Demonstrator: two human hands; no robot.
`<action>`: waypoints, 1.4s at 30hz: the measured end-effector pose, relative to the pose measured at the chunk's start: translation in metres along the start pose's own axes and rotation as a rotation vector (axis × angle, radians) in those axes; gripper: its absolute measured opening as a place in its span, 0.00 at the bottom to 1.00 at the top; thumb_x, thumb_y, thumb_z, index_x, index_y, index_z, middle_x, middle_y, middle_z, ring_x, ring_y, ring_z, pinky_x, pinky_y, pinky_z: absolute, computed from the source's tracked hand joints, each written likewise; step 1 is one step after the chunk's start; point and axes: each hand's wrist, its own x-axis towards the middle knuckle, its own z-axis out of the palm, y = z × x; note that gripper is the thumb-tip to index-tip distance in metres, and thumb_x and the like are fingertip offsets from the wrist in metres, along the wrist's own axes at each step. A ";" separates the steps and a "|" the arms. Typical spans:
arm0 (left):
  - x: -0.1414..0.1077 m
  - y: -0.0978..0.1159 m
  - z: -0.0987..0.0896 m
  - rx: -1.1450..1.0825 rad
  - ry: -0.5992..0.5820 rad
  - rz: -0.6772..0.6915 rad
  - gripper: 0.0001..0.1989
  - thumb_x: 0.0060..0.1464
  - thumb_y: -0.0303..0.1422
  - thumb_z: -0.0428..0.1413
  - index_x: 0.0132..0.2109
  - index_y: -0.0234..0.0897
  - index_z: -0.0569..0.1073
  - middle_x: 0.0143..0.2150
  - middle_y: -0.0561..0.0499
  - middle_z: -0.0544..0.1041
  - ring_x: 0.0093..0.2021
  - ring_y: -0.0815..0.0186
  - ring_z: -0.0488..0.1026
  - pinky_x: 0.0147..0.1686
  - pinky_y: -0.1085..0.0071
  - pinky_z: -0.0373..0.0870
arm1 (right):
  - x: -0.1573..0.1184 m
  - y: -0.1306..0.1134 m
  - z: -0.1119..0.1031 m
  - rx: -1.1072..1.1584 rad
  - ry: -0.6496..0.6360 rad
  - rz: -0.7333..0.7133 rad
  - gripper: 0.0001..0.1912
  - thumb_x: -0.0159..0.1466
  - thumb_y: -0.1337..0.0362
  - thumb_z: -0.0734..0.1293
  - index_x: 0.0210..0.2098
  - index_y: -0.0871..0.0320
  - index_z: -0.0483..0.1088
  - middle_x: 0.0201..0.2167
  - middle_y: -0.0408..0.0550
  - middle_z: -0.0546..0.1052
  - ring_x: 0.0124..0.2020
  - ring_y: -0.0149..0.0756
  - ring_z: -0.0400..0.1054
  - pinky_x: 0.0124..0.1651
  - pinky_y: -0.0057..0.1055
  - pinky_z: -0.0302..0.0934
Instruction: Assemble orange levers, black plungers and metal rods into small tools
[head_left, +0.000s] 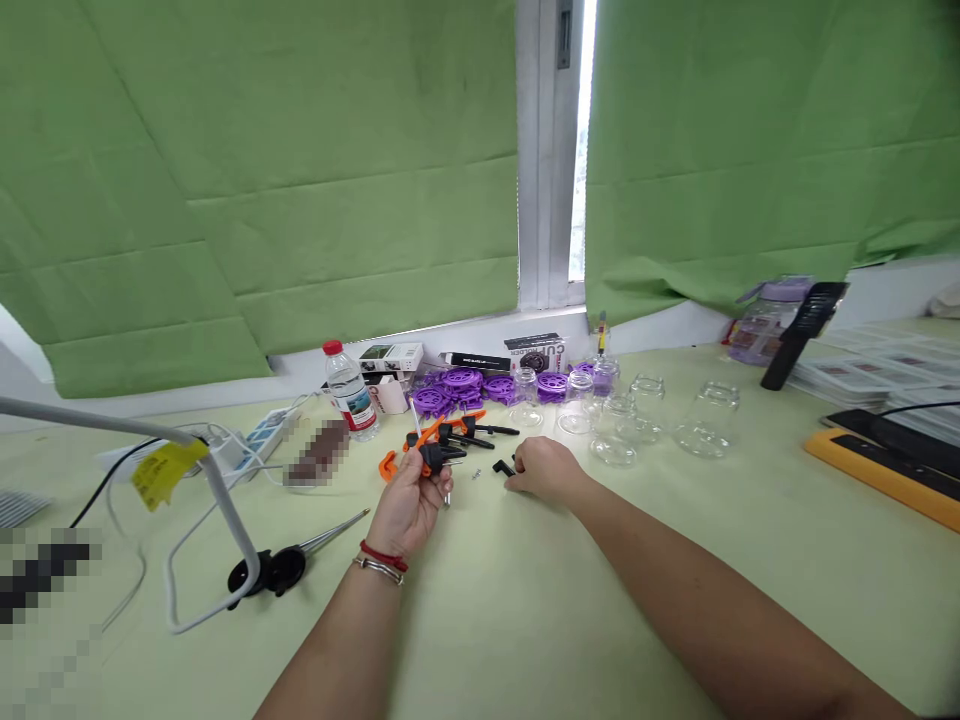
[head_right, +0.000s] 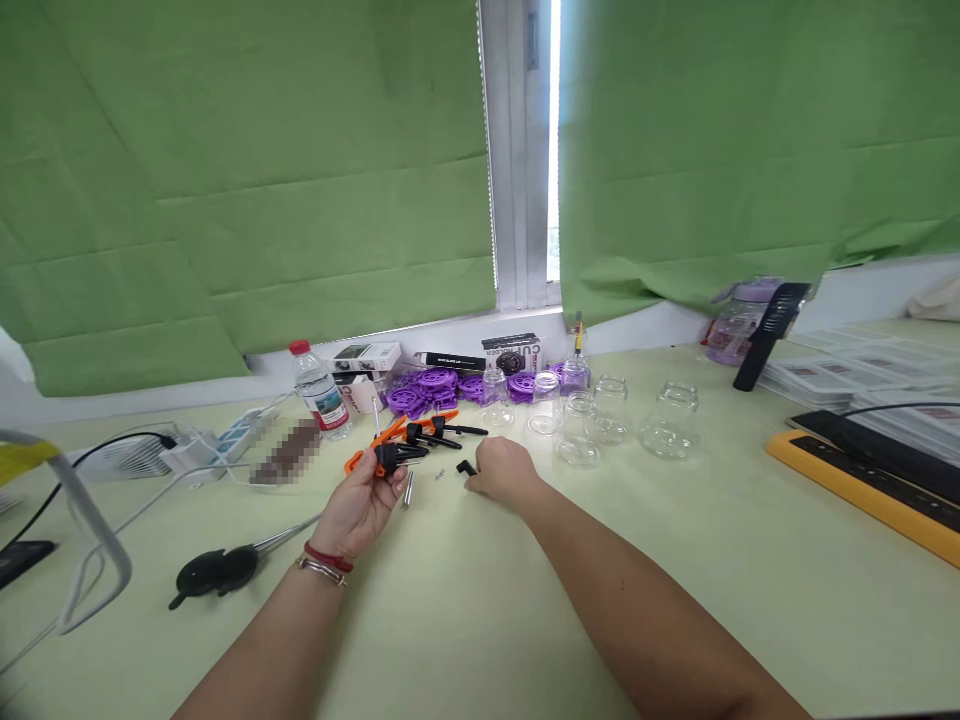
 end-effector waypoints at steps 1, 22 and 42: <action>0.000 0.000 0.000 0.003 -0.001 -0.004 0.10 0.62 0.34 0.44 0.42 0.34 0.68 0.28 0.48 0.71 0.26 0.69 0.70 0.25 0.73 0.69 | 0.001 0.000 0.001 -0.004 -0.003 0.001 0.10 0.45 0.60 0.72 0.18 0.59 0.69 0.20 0.46 0.72 0.23 0.33 0.65 0.21 0.26 0.46; 0.000 -0.002 -0.001 0.056 -0.031 0.033 0.11 0.58 0.39 0.51 0.39 0.35 0.67 0.27 0.50 0.71 0.22 0.70 0.67 0.22 0.73 0.65 | -0.003 0.007 -0.004 1.035 -0.419 -0.206 0.19 0.54 0.50 0.69 0.30 0.61 0.68 0.25 0.45 0.74 0.21 0.25 0.63 0.24 0.23 0.56; -0.005 0.000 0.007 0.081 -0.050 -0.035 0.16 0.56 0.42 0.52 0.45 0.34 0.70 0.22 0.53 0.68 0.19 0.71 0.64 0.20 0.73 0.64 | -0.002 -0.001 0.007 0.982 -0.310 -0.183 0.12 0.50 0.63 0.71 0.33 0.60 0.73 0.20 0.37 0.66 0.19 0.22 0.53 0.20 0.22 0.47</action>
